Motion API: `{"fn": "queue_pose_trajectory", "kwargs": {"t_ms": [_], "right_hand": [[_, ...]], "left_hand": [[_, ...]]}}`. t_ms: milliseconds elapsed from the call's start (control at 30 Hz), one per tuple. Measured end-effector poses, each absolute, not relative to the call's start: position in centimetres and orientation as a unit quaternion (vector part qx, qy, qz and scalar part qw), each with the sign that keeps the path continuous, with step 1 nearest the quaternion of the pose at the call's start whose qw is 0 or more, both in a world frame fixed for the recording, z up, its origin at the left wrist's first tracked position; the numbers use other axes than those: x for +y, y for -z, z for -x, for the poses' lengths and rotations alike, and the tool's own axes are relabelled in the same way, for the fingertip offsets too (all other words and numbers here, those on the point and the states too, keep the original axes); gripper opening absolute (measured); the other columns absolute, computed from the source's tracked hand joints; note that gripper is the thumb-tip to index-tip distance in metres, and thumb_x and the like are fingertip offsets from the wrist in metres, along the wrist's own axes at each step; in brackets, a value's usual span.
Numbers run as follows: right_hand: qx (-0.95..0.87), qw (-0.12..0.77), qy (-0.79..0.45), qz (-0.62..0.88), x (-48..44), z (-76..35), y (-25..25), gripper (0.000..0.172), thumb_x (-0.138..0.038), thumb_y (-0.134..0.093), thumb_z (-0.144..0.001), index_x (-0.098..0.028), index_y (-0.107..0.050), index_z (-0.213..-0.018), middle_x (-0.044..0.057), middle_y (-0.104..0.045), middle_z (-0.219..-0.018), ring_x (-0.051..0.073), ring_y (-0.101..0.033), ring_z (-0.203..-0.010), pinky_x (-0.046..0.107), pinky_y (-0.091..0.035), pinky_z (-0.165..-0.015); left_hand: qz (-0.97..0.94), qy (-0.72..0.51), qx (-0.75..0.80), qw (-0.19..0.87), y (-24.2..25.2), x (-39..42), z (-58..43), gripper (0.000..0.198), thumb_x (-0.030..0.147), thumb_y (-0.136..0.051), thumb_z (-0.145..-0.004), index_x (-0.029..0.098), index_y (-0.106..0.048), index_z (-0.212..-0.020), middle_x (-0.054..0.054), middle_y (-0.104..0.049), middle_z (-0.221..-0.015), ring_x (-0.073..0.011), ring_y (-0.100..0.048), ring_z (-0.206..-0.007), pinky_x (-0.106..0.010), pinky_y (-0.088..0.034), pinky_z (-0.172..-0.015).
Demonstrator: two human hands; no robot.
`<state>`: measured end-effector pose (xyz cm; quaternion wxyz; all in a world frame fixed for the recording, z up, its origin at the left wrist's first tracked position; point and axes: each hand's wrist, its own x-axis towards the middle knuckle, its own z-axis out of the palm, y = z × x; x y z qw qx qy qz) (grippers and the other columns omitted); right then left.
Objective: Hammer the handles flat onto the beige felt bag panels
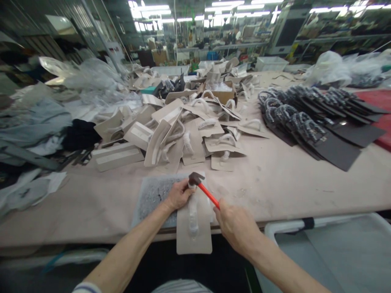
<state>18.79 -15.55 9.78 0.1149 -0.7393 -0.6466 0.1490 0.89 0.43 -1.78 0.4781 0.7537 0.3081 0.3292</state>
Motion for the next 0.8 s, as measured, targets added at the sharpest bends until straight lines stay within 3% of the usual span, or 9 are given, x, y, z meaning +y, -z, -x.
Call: {"fn": "queue_pose_trajectory", "kwargs": {"t_ms": [67, 300, 367, 467, 567, 667, 800], "right_hand": [[-0.631, 0.064, -0.189, 0.75, -15.7, -19.7, -8.2, 0.027, -0.04, -0.032, -0.098, -0.022, -0.048, -0.085, 0.004, -0.059, -0.061, 0.019, -0.052, -0.053, 0.032, -0.02, -0.055], [-0.562, 0.096, -0.272, 0.775, -15.5, -23.4, -4.3, 0.032, -0.039, -0.03, -0.101, -0.022, -0.046, -0.079, 0.003, -0.059, -0.068, 0.019, -0.055, -0.064, 0.031, -0.036, -0.064], [-0.536, 0.05, -0.243, 0.807, -15.1, -24.4, -2.8, 0.03, -0.035, -0.031, -0.101, -0.02, -0.051, -0.084, 0.007, -0.062, -0.073, 0.021, -0.058, -0.068, 0.032, -0.038, -0.066], [-0.557, 0.001, -0.1, 0.824, -14.6, -24.5, -1.7, 0.026, -0.031, -0.038, -0.099, -0.013, -0.057, -0.099, 0.015, -0.065, -0.09, 0.027, -0.06, -0.08, 0.037, -0.042, -0.071], [-0.616, 0.118, -0.027, 0.779, -14.2, -21.9, -2.3, 0.032, -0.031, -0.044, -0.097, -0.009, -0.056, -0.118, 0.019, -0.062, -0.112, 0.028, -0.06, -0.095, 0.041, -0.047, -0.083], [-0.631, 0.251, -0.16, 0.717, -13.9, -16.9, -3.1, 0.046, -0.04, -0.049, -0.097, -0.014, -0.048, -0.135, 0.014, -0.065, -0.114, 0.023, -0.064, -0.093, 0.037, -0.052, -0.085], [-0.655, 0.168, -0.239, 0.697, -13.6, -10.6, -2.8, 0.04, -0.029, -0.044, -0.098, -0.01, -0.051, -0.132, 0.015, -0.069, -0.111, 0.026, -0.068, -0.098, 0.037, -0.053, -0.084]], "left_hand": [[-0.754, -0.328, 0.302, 0.483, 1.9, 0.4, -0.9, 0.017, 0.024, -0.06, -0.082, 0.019, -0.068, -0.096, 0.001, -0.059, -0.073, -0.0155, -0.051, -0.067, -0.027, -0.039, -0.067], [-0.759, -0.335, 0.292, 0.476, 1.5, 0.4, -0.9, 0.011, 0.022, -0.061, -0.082, 0.019, -0.067, -0.091, -0.001, -0.062, -0.078, -0.0163, -0.054, -0.071, -0.027, -0.042, -0.071], [-0.76, -0.34, 0.292, 0.47, 1.5, 0.5, -0.9, 0.012, 0.021, -0.063, -0.082, 0.018, -0.067, -0.092, -0.001, -0.063, -0.079, -0.0165, -0.055, -0.073, -0.027, -0.043, -0.073], [-0.746, -0.345, 0.3, 0.484, 1.7, 0.5, -0.9, 0.013, 0.022, -0.065, -0.081, 0.018, -0.068, -0.093, -0.001, -0.064, -0.079, -0.0164, -0.056, -0.073, -0.027, -0.044, -0.071], [-0.721, -0.357, 0.303, 0.511, 2.1, 0.4, -1.0, 0.014, 0.024, -0.067, -0.08, 0.018, -0.068, -0.092, -0.001, -0.066, -0.081, -0.0166, -0.059, -0.075, -0.027, -0.046, -0.072], [-0.69, -0.372, 0.302, 0.542, 2.3, 0.2, -1.4, 0.017, 0.027, -0.071, -0.078, 0.018, -0.068, -0.092, -0.001, -0.068, -0.082, -0.0169, -0.061, -0.076, -0.027, -0.048, -0.073], [-0.611, -0.395, 0.339, 0.596, 2.4, 0.7, -1.8, 0.024, 0.033, -0.075, -0.075, 0.017, -0.068, -0.091, -0.003, -0.071, -0.082, -0.0174, -0.065, -0.075, -0.027, -0.05, -0.071]]}}
